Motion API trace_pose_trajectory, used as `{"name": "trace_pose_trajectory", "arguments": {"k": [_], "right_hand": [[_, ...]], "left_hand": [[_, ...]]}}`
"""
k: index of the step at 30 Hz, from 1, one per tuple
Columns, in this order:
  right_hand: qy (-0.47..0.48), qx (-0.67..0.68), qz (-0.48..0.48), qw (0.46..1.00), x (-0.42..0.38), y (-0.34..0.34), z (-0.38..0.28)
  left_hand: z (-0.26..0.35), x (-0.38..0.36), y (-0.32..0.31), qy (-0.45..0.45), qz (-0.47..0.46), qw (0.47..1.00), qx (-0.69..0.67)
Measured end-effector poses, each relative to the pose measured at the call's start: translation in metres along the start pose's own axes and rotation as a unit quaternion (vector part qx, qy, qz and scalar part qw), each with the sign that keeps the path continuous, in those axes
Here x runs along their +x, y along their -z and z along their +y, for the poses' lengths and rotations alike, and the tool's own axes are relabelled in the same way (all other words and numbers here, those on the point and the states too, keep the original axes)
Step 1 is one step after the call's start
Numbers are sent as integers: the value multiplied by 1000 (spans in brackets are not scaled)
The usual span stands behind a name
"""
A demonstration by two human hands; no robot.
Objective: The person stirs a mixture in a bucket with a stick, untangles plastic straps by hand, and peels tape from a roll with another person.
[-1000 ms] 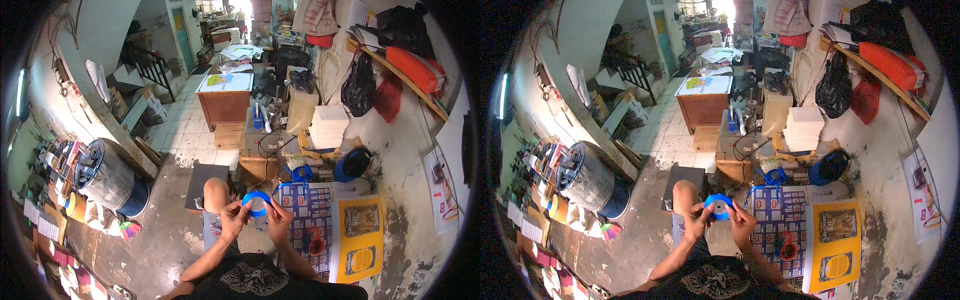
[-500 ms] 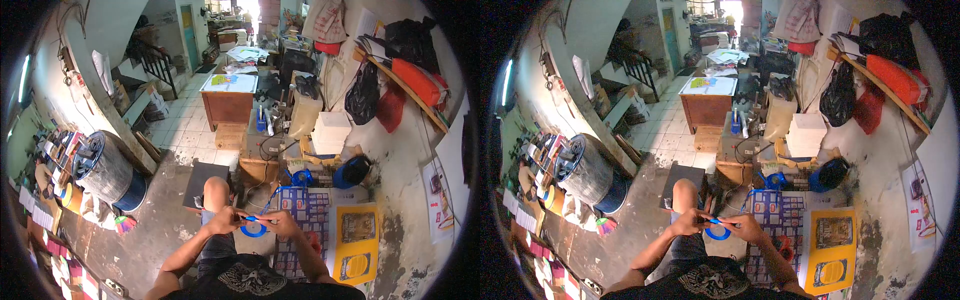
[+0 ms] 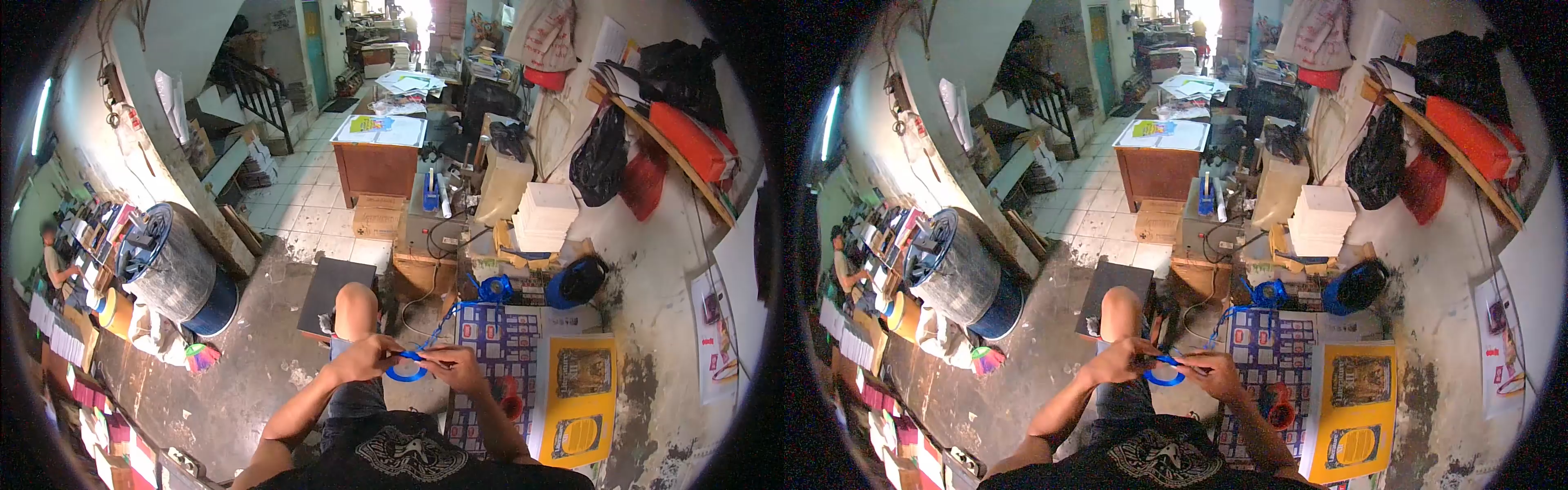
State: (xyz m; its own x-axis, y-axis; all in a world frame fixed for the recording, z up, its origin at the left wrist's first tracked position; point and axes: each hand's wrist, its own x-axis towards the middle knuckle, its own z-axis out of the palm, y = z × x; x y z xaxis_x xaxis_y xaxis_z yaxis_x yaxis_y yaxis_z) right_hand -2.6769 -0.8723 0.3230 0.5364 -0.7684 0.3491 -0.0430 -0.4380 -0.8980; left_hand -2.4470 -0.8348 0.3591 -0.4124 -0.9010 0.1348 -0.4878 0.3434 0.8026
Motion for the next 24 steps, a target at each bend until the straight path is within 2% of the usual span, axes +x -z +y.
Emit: {"name": "trace_pose_trajectory", "arguments": {"k": [5, 8, 10, 13, 17, 24], "right_hand": [[-23, 22, 94, 995, -11, -15, 14], [-8, 7, 110, 994, -14, -20, 23], [-6, -2, 116, 993, -16, -21, 27], [-4, -8, 114, 993, -18, -21, 27], [-5, 10, 108, 994, -15, -20, 18], [2, -32, 88, 996, -20, -16, 27]], "left_hand": [[12, -1, 5, 21, 34, 999, 27], [15, -3, 5, 5, 44, 998, 48], [13, -5, 3, -33, 53, 994, 90], [16, -5, 4, -16, 37, 995, 90], [17, -3, 7, -37, 24, 996, 80], [16, -1, 8, -35, 6, 997, 69]]}}
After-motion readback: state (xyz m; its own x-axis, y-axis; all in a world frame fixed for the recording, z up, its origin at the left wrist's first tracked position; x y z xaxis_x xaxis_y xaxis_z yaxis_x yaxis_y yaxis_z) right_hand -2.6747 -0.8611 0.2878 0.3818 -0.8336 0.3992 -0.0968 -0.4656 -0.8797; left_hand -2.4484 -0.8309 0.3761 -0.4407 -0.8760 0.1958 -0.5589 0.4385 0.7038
